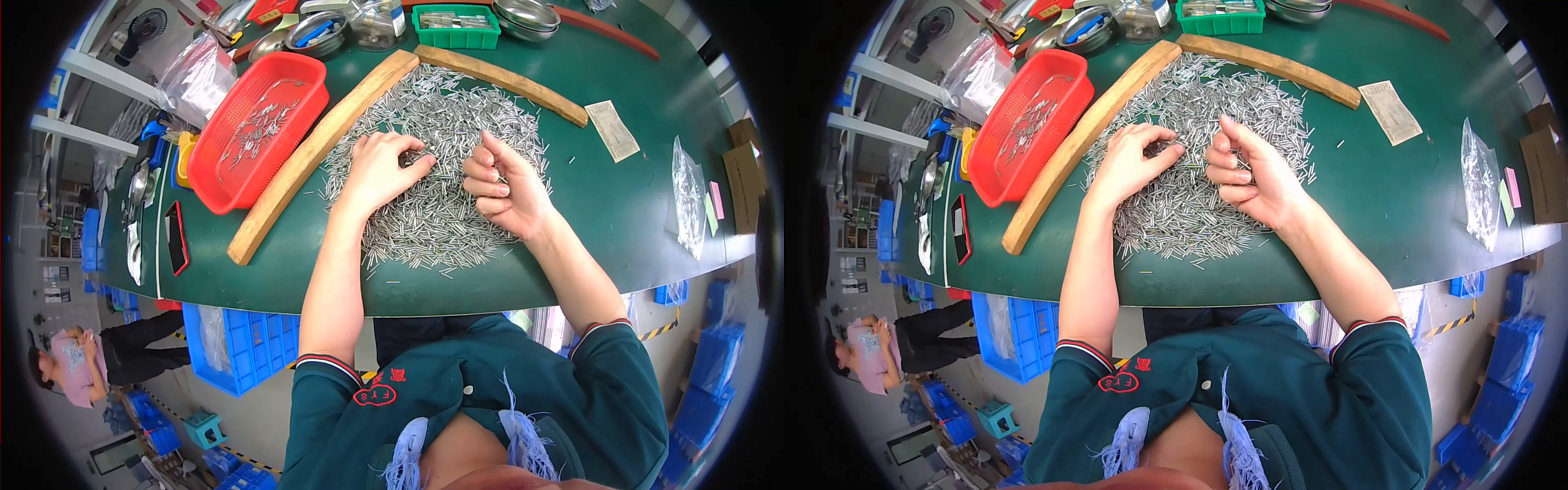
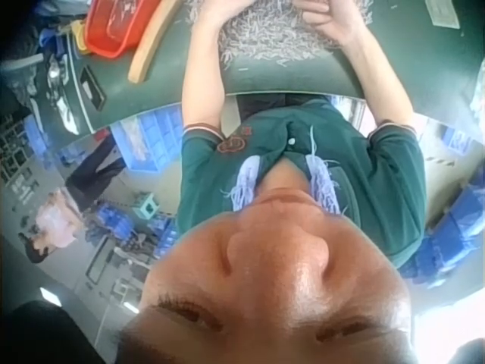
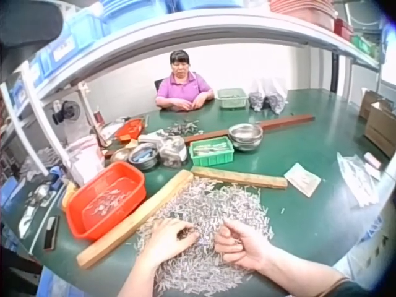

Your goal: Sorting and inspecting a large quantity of small metal pins on a workbench.

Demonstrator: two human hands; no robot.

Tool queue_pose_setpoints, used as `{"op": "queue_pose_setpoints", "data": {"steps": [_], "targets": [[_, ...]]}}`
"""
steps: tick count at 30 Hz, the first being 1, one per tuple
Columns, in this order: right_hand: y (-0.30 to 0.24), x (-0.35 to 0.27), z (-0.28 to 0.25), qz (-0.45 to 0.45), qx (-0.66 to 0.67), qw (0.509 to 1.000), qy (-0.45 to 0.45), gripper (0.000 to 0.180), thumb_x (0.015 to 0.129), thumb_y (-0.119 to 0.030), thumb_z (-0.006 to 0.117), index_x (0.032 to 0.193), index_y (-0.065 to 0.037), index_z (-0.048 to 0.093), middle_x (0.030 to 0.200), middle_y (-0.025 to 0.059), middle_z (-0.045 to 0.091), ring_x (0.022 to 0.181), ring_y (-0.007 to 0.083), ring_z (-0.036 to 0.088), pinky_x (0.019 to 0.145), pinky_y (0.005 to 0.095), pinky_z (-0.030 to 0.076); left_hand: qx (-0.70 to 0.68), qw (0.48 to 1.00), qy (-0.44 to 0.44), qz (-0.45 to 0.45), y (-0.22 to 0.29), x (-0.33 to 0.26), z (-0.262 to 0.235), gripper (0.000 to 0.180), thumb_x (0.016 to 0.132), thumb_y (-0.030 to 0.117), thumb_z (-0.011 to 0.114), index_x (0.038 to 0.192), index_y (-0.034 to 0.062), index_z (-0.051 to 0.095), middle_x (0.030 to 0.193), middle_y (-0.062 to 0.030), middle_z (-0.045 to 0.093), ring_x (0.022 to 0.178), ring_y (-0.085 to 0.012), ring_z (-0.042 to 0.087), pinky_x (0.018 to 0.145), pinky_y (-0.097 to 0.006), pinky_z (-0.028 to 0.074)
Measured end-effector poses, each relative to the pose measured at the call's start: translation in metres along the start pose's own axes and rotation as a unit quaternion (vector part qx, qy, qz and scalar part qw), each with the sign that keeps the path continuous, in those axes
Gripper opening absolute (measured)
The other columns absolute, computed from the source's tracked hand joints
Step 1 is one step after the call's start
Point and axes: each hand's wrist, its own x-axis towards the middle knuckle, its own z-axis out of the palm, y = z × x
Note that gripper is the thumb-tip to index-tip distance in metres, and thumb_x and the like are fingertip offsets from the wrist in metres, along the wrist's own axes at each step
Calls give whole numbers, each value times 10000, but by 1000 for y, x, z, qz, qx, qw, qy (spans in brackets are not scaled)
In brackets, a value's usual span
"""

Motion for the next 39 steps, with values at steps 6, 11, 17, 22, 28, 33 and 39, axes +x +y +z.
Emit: {"op": "queue_pose_setpoints", "data": {"steps": [6,11,17,22,28,33,39], "targets": [[0,-1,3,-11,2,999,40,269,959,-326,437,862,-85,509,601,-64,331,452,8,266,329,139,160,-103,994,7,22,5,2,-3,209,796,260,634,889,80,680,870,-57,635,896,-226,575,864,-351,385],[2,-2,12,-29,-116,986,113,284,964,-282,438,1048,-33,544,579,-66,337,449,8,252,363,148,183,-192,976,95,25,9,3,-2,151,799,219,637,891,114,695,864,-27,634,876,-220,583,870,-344,379],[4,-2,14,-49,-204,969,129,292,954,-260,467,1077,-18,573,575,-72,358,452,-1,267,374,153,194,-165,980,101,52,13,3,-1,145,824,103,621,943,50,683,927,-61,637,896,-171,596,812,-283,443],[5,-2,14,-51,-206,969,128,293,950,-262,474,1065,-15,580,574,-75,354,451,-1,264,377,150,199,-261,961,93,14,14,3,1,157,845,101,609,978,41,667,949,-65,646,917,-141,595,812,-265,453],[5,-3,16,-50,-199,969,137,293,932,-276,513,1058,-20,580,581,-80,346,452,-4,263,377,148,196,-257,961,93,43,19,1,3,159,833,88,621,977,42,671,956,-60,628,926,-133,588,805,-264,462],[8,-2,13,-70,-231,958,156,279,900,-289,574,1019,-37,583,591,-90,342,457,-9,263,381,145,193,-221,962,124,99,32,-2,10,161,787,50,657,945,52,690,936,-58,583,888,-159,573,785,-268,466],[9,-1,14,-81,-250,952,156,248,888,-287,595,973,-55,574,598,-103,342,464,-11,255,384,146,183,-197,961,164,106,37,-5,16,171,723,131,699,894,124,706,842,-14,565,842,-197,545,799,-331,392]]}}
